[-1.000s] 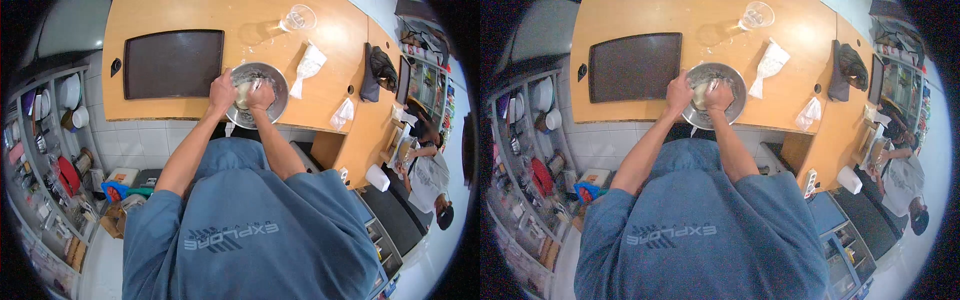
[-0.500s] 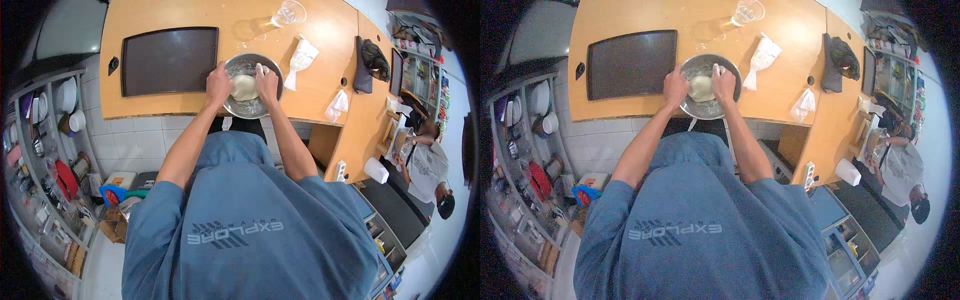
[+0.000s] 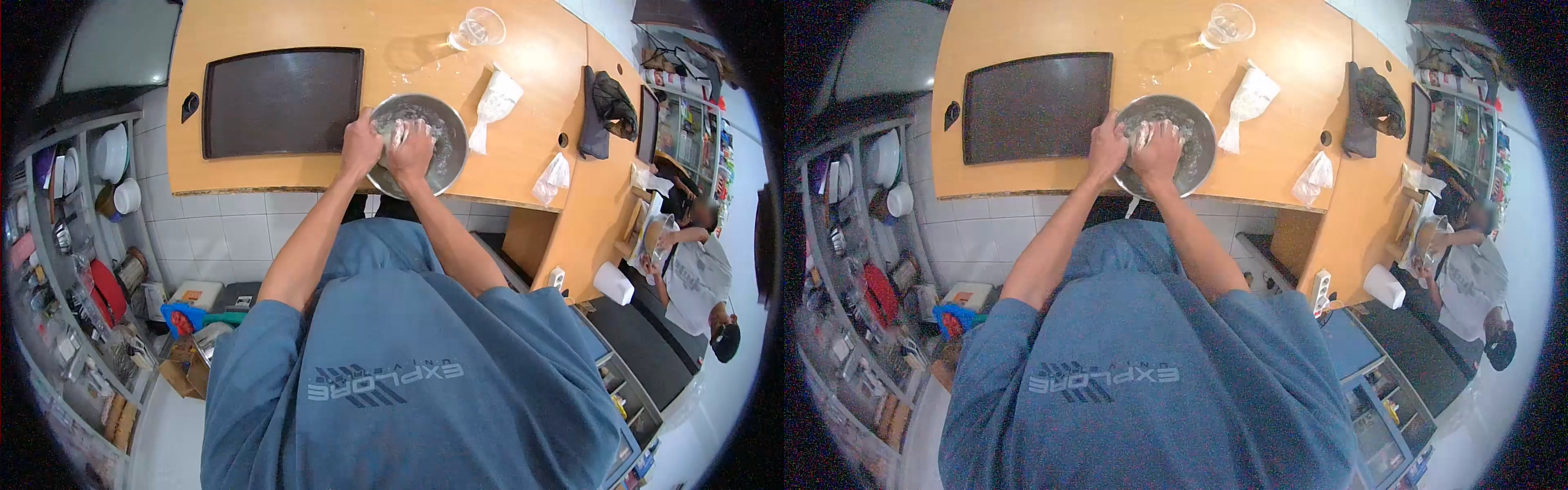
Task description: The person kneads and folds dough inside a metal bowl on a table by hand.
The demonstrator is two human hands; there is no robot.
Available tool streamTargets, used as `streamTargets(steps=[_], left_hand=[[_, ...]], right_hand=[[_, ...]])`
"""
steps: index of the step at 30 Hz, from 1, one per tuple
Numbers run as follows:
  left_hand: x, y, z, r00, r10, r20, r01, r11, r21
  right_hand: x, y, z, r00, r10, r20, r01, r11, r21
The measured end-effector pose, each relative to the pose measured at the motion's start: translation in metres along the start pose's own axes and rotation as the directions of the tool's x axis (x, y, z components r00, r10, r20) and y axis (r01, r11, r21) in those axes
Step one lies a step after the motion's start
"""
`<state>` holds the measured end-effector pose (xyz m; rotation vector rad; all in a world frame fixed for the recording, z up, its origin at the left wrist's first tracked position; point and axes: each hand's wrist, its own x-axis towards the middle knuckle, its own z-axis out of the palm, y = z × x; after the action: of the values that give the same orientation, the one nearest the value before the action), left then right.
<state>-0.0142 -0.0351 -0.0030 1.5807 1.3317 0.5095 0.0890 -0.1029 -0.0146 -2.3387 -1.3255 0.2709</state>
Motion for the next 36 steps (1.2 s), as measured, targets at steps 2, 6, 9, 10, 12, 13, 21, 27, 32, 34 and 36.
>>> streamTargets(steps=[2, 6, 9, 10, 12, 13, 21, 27, 32, 34, 36], left_hand=[[0.001, 0.003, 0.003, 1.0, -0.023, 0.011, 0.022, 1.0, 0.016], [0.001, 0.008, 0.003, 1.0, -0.016, -0.001, 0.016, 1.0, 0.003], [0.004, 0.003, 0.007, 0.999, 0.013, -0.042, -0.012, 1.0, 0.018], [0.004, 0.001, 0.006, 0.999, 0.026, -0.047, -0.026, 1.0, 0.009], [0.003, 0.004, 0.003, 0.999, 0.026, -0.018, -0.026, 1.0, 0.009], [0.004, 0.007, -0.001, 1.0, 0.014, 0.012, -0.014, 1.0, 0.021], [0.0, 0.015, -0.001, 0.998, -0.041, -0.046, 0.042, 0.999, 0.03], [0.002, 0.008, 0.003, 0.995, 0.002, -0.099, 0.003, 0.998, 0.057], [0.004, 0.005, 0.003, 0.995, 0.023, -0.101, -0.017, 0.998, 0.066], [0.001, 0.009, 0.001, 0.994, 0.023, -0.107, -0.018, 0.999, 0.047], [-0.003, 0.01, 0.0, 0.994, 0.019, -0.11, -0.014, 0.999, 0.046]], right_hand=[[-0.006, 0.006, 0.012, 0.998, -0.017, -0.055, 0.014, 0.998, -0.061], [-0.012, 0.005, 0.023, 0.997, 0.072, -0.019, -0.074, 0.984, -0.164], [-0.005, 0.013, 0.033, 0.997, 0.083, 0.0, -0.081, 0.974, -0.212], [0.0, 0.018, 0.035, 0.995, 0.097, 0.018, -0.091, 0.97, -0.224], [0.006, 0.025, 0.034, 0.995, 0.092, 0.032, -0.084, 0.975, -0.207], [0.01, 0.025, 0.033, 0.997, 0.072, 0.028, -0.066, 0.982, -0.174], [0.04, 0.057, 0.008, 0.898, 0.013, 0.44, -0.134, 0.96, 0.247], [0.018, 0.056, -0.035, 0.768, -0.147, 0.624, -0.044, 0.959, 0.28], [0.026, 0.041, -0.061, 0.744, -0.126, 0.656, -0.216, 0.884, 0.414], [0.045, 0.045, -0.066, 0.615, -0.012, 0.789, -0.409, 0.851, 0.331], [0.053, 0.047, -0.063, 0.583, -0.026, 0.812, -0.38, 0.875, 0.301]])
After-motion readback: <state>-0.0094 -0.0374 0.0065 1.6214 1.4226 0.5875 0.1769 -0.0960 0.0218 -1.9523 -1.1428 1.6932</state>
